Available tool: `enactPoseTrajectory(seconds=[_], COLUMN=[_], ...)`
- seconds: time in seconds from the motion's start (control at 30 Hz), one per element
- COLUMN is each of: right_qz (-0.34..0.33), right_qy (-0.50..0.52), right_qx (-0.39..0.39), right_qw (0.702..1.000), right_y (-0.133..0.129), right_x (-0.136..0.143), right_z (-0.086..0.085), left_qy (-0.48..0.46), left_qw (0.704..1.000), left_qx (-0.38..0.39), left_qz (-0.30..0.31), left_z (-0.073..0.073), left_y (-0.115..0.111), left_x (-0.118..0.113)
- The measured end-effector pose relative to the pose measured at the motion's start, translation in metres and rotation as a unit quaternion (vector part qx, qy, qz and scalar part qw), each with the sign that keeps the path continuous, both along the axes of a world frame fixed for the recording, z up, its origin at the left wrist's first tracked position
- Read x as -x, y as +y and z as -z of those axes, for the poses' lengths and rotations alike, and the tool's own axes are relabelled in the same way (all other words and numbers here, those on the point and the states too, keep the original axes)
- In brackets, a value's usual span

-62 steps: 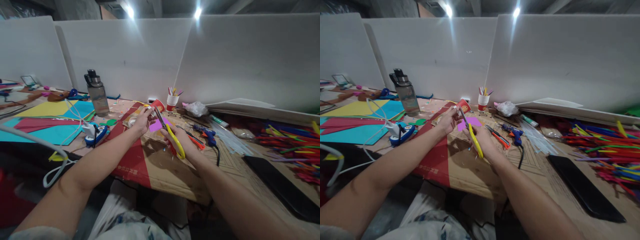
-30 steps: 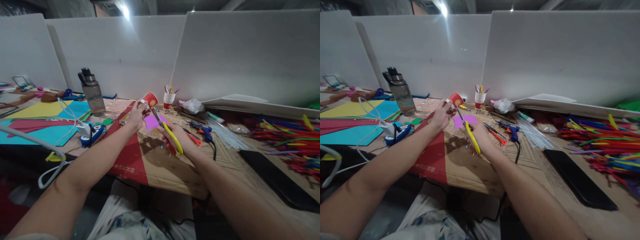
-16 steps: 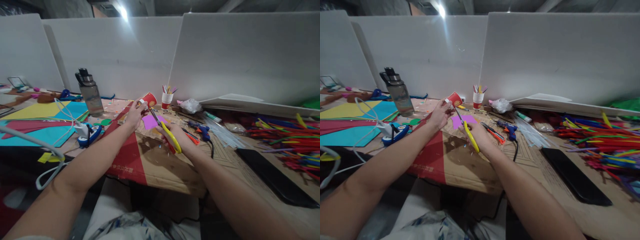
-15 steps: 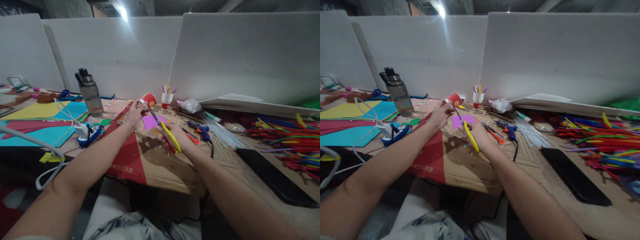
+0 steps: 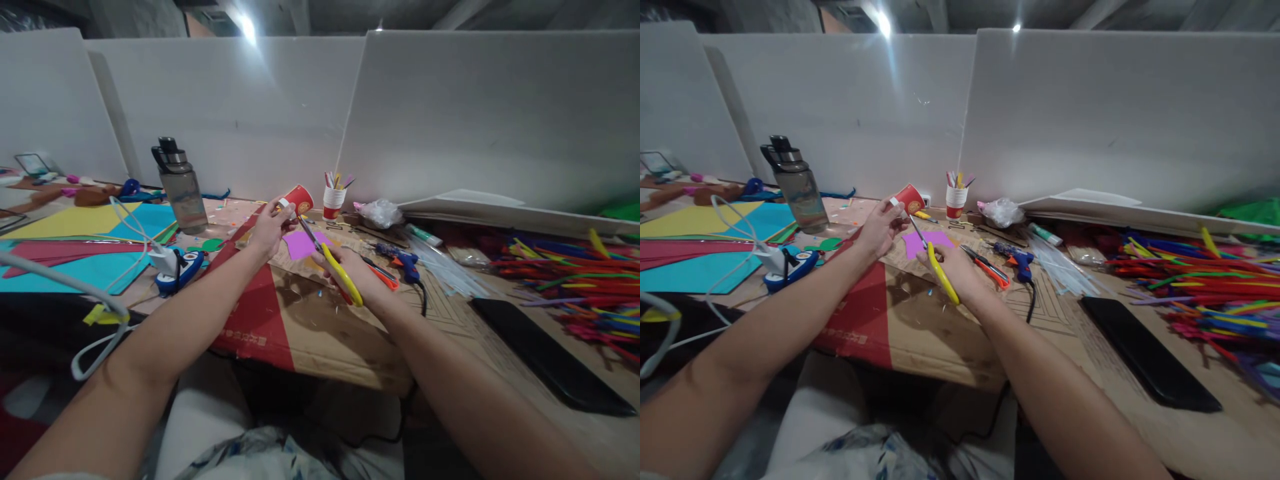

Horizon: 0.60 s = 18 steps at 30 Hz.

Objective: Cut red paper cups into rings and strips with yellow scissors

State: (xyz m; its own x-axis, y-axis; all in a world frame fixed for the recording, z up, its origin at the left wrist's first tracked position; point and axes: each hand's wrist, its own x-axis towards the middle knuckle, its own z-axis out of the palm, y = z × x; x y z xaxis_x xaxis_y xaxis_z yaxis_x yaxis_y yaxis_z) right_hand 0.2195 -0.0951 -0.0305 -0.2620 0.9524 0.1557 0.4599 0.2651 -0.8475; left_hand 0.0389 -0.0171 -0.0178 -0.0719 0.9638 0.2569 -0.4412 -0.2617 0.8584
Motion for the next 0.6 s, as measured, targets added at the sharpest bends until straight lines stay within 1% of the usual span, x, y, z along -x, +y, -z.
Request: enactPoseTrajectory(seconds=[0.13,0.6], right_qz=[0.003,0.012], right_qy=[-0.002,0.004], right_qx=[-0.001,0.000], right_qw=[1.000,1.000], right_y=[0.0002,0.0029], right_x=[-0.0002,0.0007], right_z=[0.0006,0.0049], left_qy=[0.017,0.023], left_qw=[1.000,1.000], left_qx=[-0.006,-0.008], left_qz=[0.004,0.014], left_z=[-0.0011,0.0003], left_y=[-0.0005,0.0020], left_x=[0.0009,0.0026])
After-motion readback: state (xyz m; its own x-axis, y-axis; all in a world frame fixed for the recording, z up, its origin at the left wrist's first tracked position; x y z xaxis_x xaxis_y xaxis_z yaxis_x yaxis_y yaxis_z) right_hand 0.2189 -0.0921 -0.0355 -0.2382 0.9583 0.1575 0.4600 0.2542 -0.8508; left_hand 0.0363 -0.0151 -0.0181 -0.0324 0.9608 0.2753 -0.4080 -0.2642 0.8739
